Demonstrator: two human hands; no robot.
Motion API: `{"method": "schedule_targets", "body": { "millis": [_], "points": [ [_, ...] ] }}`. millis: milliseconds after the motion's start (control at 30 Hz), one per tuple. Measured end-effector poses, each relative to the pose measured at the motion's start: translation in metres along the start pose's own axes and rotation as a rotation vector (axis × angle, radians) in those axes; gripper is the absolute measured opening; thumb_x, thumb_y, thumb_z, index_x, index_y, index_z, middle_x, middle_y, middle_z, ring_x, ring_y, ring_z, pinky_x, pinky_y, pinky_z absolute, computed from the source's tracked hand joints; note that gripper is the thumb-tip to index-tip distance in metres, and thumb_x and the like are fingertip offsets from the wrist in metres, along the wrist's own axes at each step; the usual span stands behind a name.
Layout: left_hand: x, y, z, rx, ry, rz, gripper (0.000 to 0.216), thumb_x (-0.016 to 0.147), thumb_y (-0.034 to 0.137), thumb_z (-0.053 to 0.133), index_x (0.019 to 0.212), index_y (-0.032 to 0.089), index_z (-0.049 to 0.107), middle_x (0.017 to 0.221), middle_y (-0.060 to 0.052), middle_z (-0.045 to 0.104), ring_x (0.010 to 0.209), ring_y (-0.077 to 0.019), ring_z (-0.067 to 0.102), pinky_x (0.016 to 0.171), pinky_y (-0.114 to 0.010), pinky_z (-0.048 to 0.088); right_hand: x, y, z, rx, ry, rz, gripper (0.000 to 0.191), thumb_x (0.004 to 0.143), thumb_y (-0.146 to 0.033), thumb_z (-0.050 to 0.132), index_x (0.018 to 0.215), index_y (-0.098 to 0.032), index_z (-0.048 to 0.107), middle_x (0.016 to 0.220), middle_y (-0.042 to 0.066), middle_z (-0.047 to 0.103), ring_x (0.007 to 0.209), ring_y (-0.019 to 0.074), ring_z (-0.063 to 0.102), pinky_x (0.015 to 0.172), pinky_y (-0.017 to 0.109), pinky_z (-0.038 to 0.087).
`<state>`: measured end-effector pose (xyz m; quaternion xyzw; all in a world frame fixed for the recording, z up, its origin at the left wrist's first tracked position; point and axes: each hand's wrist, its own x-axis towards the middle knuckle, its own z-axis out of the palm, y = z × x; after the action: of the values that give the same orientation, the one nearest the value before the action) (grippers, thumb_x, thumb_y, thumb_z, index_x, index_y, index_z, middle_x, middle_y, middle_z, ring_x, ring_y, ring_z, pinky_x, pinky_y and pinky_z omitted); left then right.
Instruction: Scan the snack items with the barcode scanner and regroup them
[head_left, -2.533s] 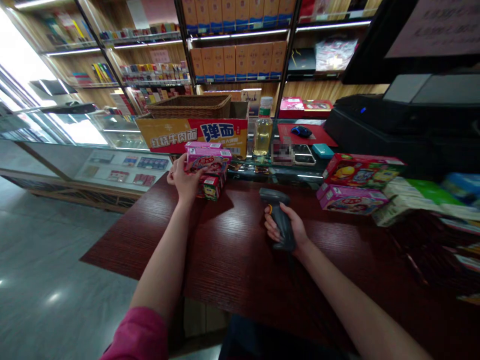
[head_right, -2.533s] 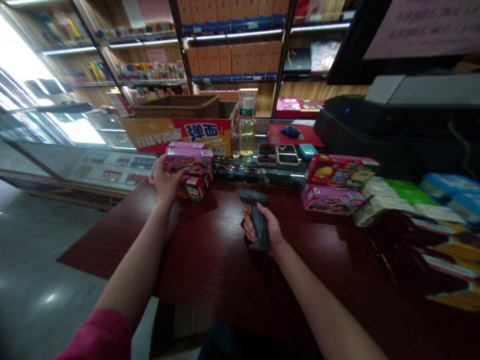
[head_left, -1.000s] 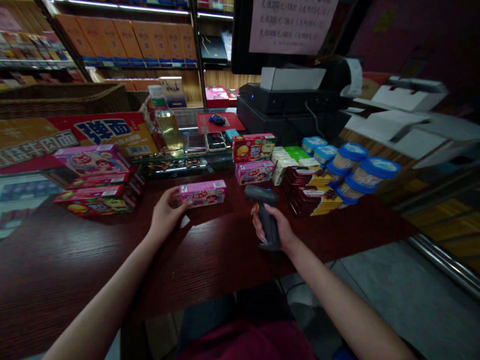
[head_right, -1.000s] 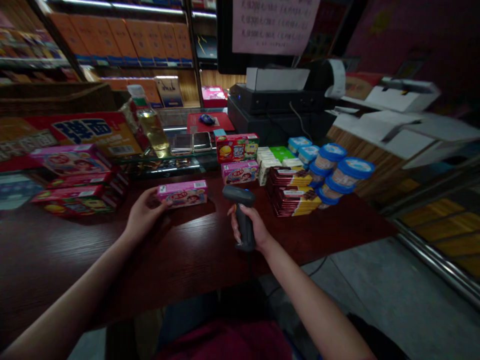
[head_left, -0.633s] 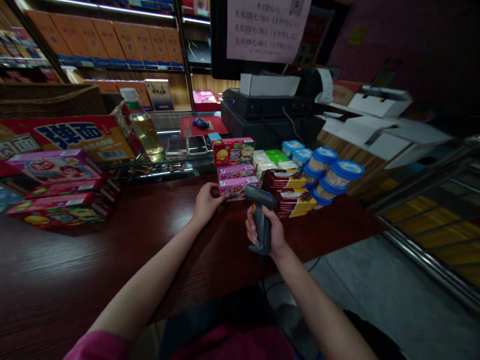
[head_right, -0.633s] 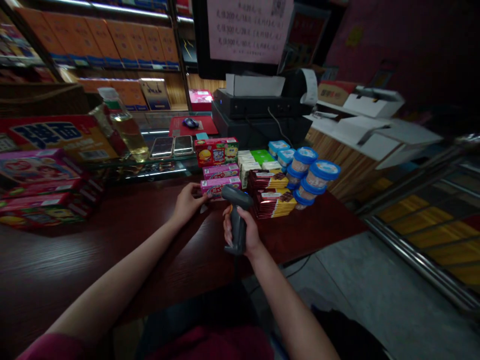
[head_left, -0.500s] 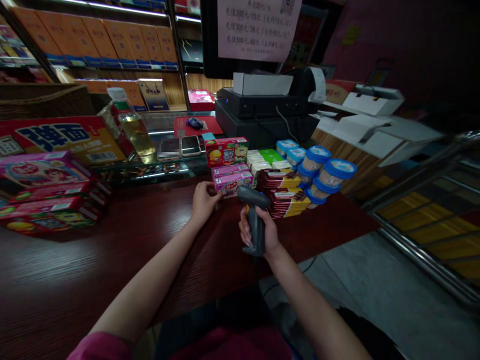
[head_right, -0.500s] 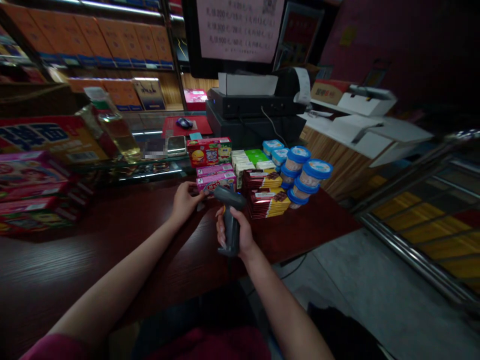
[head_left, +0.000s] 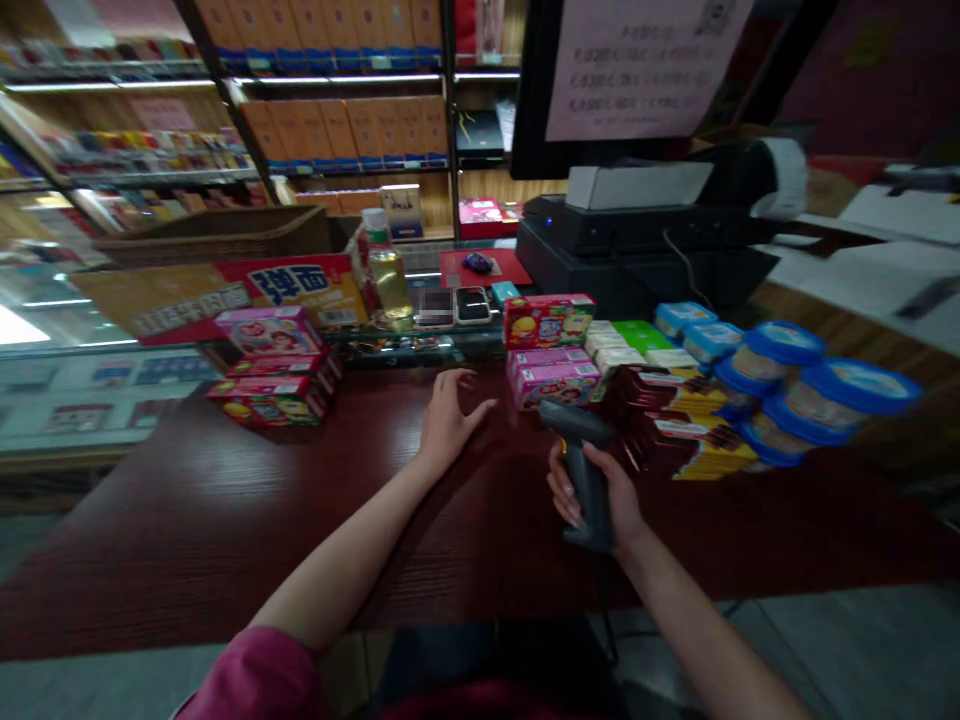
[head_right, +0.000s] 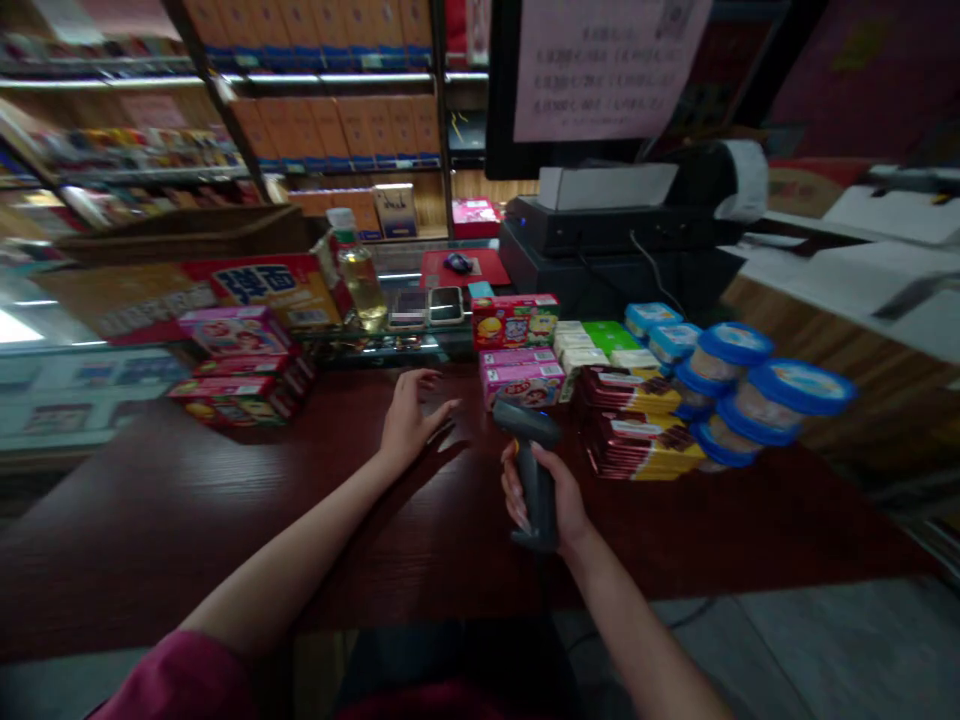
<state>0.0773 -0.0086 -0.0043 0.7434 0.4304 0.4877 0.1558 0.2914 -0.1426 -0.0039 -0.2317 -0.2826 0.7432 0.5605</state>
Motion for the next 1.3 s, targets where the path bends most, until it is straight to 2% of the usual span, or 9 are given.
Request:
{"method": "schedule_targets", "body": {
  "millis": [133,267,400,500,733,867,967,1100,1300],
  "points": [
    [-0.002,-0.036,-0.102,0.293,0.31,0.145,0.03,0.094,0.032,0.069,0.12,0.025,0.056,0.12,-0.01,0.063,0.12,-0.0278,0.06,0.108,-0.047,0.047,0.033,0.016,0.011,-0.011,-0.08,0.092,0.03,0.094,-0.046,0.06,0.095,-0.017,0.065,0.061,-0.002,0.054,0.039,0.0094,0.036,0.033,0.02,0.033],
    [0.02,-0.083,-0.203,0.421,0.694,0.037,0.045,0.088,0.036,0.076,0.125,0.022,0.054,0.127,-0.013,0.057,0.129,-0.0305,0.052,0.115,-0.05,0.041,0.083,0.041,0.029,-0.005,-0.211,0.22,0.033,0.094,-0.049,0.061,0.094,-0.016,0.064,0.06,-0.003,0.052,0.039,0.0085,0.033,0.033,0.019,0.032],
    [0.044,-0.139,-0.276,0.355,0.701,-0.162,0.067,0.073,0.036,0.088,0.127,0.02,0.052,0.133,-0.016,0.052,0.133,-0.0328,0.049,0.116,-0.052,0.042,0.133,0.065,0.048,-0.02,-0.308,0.282,0.035,0.094,-0.051,0.06,0.096,-0.016,0.063,0.059,-0.004,0.052,0.039,0.0087,0.033,0.033,0.018,0.031],
    [0.056,-0.17,-0.305,0.226,0.591,-0.282,0.075,0.063,0.031,0.093,0.126,0.02,0.053,0.128,-0.013,0.054,0.127,-0.0311,0.056,0.112,-0.051,0.047,0.158,0.078,0.059,-0.043,-0.337,0.291,0.035,0.093,-0.052,0.059,0.095,-0.017,0.061,0.059,-0.004,0.052,0.039,0.0088,0.033,0.033,0.018,0.03],
    [0.072,-0.179,-0.312,-0.126,0.308,-0.315,0.057,0.07,0.027,0.086,0.12,0.016,0.061,0.113,-0.012,0.071,0.108,-0.0266,0.069,0.102,-0.05,0.055,0.168,0.084,0.063,-0.037,-0.296,0.265,0.034,0.093,-0.051,0.061,0.094,-0.017,0.06,0.061,-0.004,0.05,0.04,0.0086,0.034,0.033,0.018,0.029],
    [0.078,-0.176,-0.311,-0.181,0.279,-0.339,0.052,0.068,0.027,0.086,0.114,0.014,0.065,0.108,-0.012,0.074,0.1,-0.0253,0.072,0.099,-0.048,0.057,0.166,0.082,0.063,-0.034,-0.289,0.266,0.034,0.092,-0.05,0.062,0.093,-0.016,0.061,0.06,-0.004,0.05,0.04,0.0086,0.033,0.033,0.018,0.029],
    [0.081,-0.173,-0.313,-0.189,0.236,-0.375,0.045,0.065,0.035,0.087,0.101,0.015,0.069,0.095,-0.008,0.076,0.084,-0.0231,0.072,0.084,-0.043,0.061,0.166,0.082,0.064,-0.02,-0.283,0.257,0.035,0.092,-0.051,0.062,0.093,-0.016,0.061,0.06,-0.004,0.051,0.04,0.0081,0.032,0.033,0.018,0.029],
    [0.084,-0.156,-0.313,-0.235,0.336,-0.366,0.054,0.06,0.042,0.09,0.102,0.017,0.067,0.089,-0.005,0.075,0.072,-0.0184,0.07,0.063,-0.03,0.06,0.164,0.083,0.063,-0.009,-0.281,0.241,0.036,0.092,-0.052,0.062,0.093,-0.016,0.061,0.059,-0.005,0.051,0.039,0.0079,0.033,0.033,0.018,0.029],
    [0.067,-0.103,-0.274,-0.337,0.376,-0.134,0.051,0.065,0.04,0.09,0.103,0.021,0.061,0.099,-0.001,0.072,0.087,-0.0178,0.071,0.078,-0.031,0.062,0.151,0.082,0.061,-0.032,-0.22,0.172,0.039,0.09,-0.054,0.062,0.092,-0.016,0.063,0.056,-0.005,0.053,0.036,0.0083,0.037,0.033,0.019,0.032]
  ]
}}
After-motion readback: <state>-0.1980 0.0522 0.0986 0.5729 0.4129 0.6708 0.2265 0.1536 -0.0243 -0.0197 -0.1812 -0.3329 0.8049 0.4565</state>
